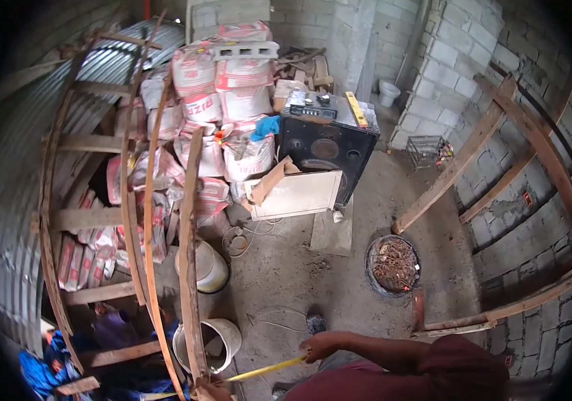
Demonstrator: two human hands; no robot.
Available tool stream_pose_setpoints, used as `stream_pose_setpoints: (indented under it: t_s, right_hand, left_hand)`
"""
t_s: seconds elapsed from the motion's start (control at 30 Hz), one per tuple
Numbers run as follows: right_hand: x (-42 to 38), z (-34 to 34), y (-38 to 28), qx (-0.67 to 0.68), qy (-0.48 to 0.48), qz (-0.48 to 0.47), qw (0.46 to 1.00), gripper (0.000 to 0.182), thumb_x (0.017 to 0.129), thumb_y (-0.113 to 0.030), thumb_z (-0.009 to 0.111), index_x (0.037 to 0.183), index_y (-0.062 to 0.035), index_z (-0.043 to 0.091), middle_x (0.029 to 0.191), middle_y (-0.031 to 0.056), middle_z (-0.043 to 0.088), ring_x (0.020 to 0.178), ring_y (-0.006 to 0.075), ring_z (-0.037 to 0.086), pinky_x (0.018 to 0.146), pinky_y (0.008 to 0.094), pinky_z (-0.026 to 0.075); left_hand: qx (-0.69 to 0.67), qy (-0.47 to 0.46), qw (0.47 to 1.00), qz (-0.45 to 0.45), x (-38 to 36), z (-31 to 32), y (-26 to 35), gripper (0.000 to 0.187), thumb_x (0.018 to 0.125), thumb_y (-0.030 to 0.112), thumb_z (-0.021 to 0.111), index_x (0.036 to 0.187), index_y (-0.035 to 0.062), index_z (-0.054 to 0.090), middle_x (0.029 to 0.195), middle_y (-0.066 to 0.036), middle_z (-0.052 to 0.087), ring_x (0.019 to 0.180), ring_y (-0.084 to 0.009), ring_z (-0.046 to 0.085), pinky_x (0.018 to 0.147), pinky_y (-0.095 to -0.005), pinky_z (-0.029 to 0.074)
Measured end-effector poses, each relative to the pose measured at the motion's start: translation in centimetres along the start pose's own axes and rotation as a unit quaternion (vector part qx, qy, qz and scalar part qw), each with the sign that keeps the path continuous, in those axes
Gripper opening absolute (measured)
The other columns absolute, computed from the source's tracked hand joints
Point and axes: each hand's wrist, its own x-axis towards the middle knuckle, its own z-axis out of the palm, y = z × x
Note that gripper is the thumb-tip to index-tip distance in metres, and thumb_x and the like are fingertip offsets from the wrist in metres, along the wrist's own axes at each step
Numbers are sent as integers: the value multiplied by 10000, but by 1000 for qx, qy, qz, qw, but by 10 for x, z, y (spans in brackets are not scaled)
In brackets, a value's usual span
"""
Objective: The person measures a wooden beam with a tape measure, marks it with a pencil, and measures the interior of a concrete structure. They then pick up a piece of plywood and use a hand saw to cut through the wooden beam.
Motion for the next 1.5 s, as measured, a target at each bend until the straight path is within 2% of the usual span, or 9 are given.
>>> stream_pose_setpoints:
  t_s: [0.1,0.17,0.23,0.4,0.57,0.8,1.1,1.3,1.5]
  right_hand:
    - [-8,-57,53,14,40,44,998,698,860,-482,659,1382,-43,514,1105,227,691,1023,380,659,882,443,503]
    - [-21,-107,54,58,40,58,996,688,879,-501,635,1378,-43,515,1083,212,696,1005,377,662,873,444,505]
    - [-21,-150,58,47,56,49,996,704,897,-526,601,1386,-31,501,1104,220,690,1034,399,650,899,450,500]
    - [22,-217,72,112,195,45,973,673,953,-502,514,1405,-6,469,1269,241,614,1157,416,593,984,451,464]
    - [44,-320,66,191,364,102,906,616,1004,-452,443,1434,-13,435,1421,229,507,1247,398,539,1045,445,426]
    - [67,-462,117,108,456,20,883,575,958,-472,565,1334,-37,558,1306,245,579,1228,430,523,1045,475,417]
    - [-74,-780,310,100,730,233,634,345,921,-325,587,1034,-20,703,937,187,716,930,357,692,834,420,522]
    - [-51,-945,457,18,670,281,687,459,879,-420,587,1016,-2,719,983,250,699,960,415,672,851,473,511]
    - [-20,-1025,532,-101,548,351,753,616,935,-557,499,975,18,717,982,256,704,970,402,677,836,472,517]
  left_hand:
    - [326,-101,936,89,-11,110,17,384,833,305,734,1120,66,649,1224,-132,599,1179,-291,529,915,-447,475]
    - [496,-177,812,251,-19,208,92,260,840,265,726,972,53,652,1087,-114,623,1027,-277,603,809,-421,518]
    - [-119,-169,938,-276,-34,307,146,240,852,273,720,824,57,620,990,-102,633,838,-244,638,696,-382,543]
    - [-126,-284,875,-371,-40,449,221,373,962,435,608,1107,96,553,1027,-77,636,796,-204,629,688,-390,570]
    - [-230,-448,698,-509,13,560,291,726,968,661,422,1450,119,401,1387,-129,499,1264,-304,512,1042,-573,427]
    - [-306,-408,687,-518,115,710,288,364,1006,384,530,1215,89,572,1187,-117,632,1063,-293,641,897,-467,551]
    - [-186,-217,825,-488,253,586,217,311,892,390,675,975,93,634,858,-76,672,783,-268,673,679,-391,539]
    - [53,20,892,-449,125,499,221,302,879,370,689,930,76,647,857,-71,667,748,-222,652,644,-364,529]
    - [254,-65,820,-509,-4,574,223,294,878,364,693,950,81,657,899,-65,657,784,-211,636,658,-357,528]
